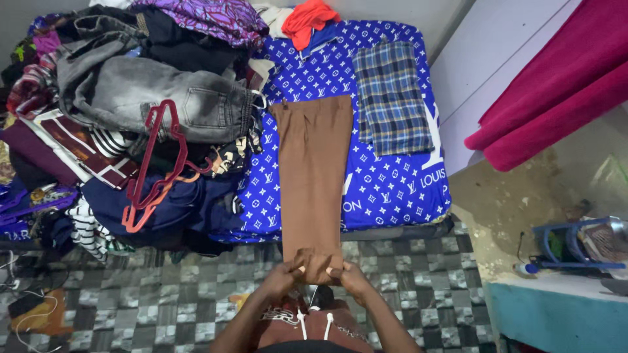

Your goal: The person picks up a stack of clothes from a shelf, places two pairs of shorts onto a bed, and folds them one at a time by hand before returning each folded pair to the shelf.

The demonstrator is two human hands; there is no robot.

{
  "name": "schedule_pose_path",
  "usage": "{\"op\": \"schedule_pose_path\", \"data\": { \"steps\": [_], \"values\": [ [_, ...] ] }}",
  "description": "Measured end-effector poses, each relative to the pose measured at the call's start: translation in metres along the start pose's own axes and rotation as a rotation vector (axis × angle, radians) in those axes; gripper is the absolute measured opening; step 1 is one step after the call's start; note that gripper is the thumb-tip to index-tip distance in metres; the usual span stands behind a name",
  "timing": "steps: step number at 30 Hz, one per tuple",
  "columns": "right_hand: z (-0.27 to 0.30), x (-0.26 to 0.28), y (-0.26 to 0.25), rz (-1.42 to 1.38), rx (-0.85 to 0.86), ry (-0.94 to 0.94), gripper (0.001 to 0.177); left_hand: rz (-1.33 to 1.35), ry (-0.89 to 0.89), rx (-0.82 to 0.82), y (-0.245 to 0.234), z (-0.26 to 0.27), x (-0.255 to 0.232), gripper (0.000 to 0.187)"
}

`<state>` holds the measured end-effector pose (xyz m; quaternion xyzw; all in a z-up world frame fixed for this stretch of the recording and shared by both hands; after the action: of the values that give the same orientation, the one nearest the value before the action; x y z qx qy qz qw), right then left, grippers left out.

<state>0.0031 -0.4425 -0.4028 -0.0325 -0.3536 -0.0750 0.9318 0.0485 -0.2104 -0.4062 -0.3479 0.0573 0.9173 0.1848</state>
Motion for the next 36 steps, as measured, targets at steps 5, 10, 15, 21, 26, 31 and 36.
{"op": "schedule_pose_path", "data": {
  "steps": [5, 10, 15, 21, 26, 31, 36],
  "values": [
    [-0.006, 0.016, 0.002, 0.014, -0.039, 0.036, 0.035, 0.078, 0.229, 0.042, -0.005, -0.047, 0.012, 0.033],
    [-0.051, 0.05, 0.003, -0.074, -0.118, -0.093, 0.035, 0.072, 0.253, 0.006, -0.019, -0.082, -0.036, 0.031],
    [-0.125, 0.093, 0.007, 0.111, -0.261, -0.173, 0.036, -0.232, 0.437, -0.2, -0.046, -0.128, -0.118, 0.034],
    [-0.228, 0.182, 0.008, 0.631, -0.564, -0.431, 0.04, -0.496, 0.162, -0.249, -0.078, -0.229, -0.196, 0.049],
    [-0.295, 0.267, 0.006, 0.628, -0.633, -0.596, 0.037, -0.324, 0.644, -0.308, -0.096, -0.318, -0.258, 0.041],
    [-0.36, 0.323, 0.015, 0.154, -0.58, -0.374, 0.032, -0.352, 0.46, -0.299, -0.107, -0.412, -0.303, 0.043],
    [-0.426, 0.368, 0.016, 0.239, -0.631, -0.411, 0.029, -0.429, 0.792, -0.468, -0.116, -0.474, -0.356, 0.033]
  ]
}}
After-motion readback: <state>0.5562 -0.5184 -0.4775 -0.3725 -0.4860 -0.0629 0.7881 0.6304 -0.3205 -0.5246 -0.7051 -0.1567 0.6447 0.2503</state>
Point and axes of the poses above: each hand's wrist, its own z-axis away from the middle knuckle, its own y-axis out of the palm, x = y × z, the point moved 3 cm from there along -z, towards the middle knuckle, and after that the axes turned 9 degrees about -x, right-handed, at the moved point
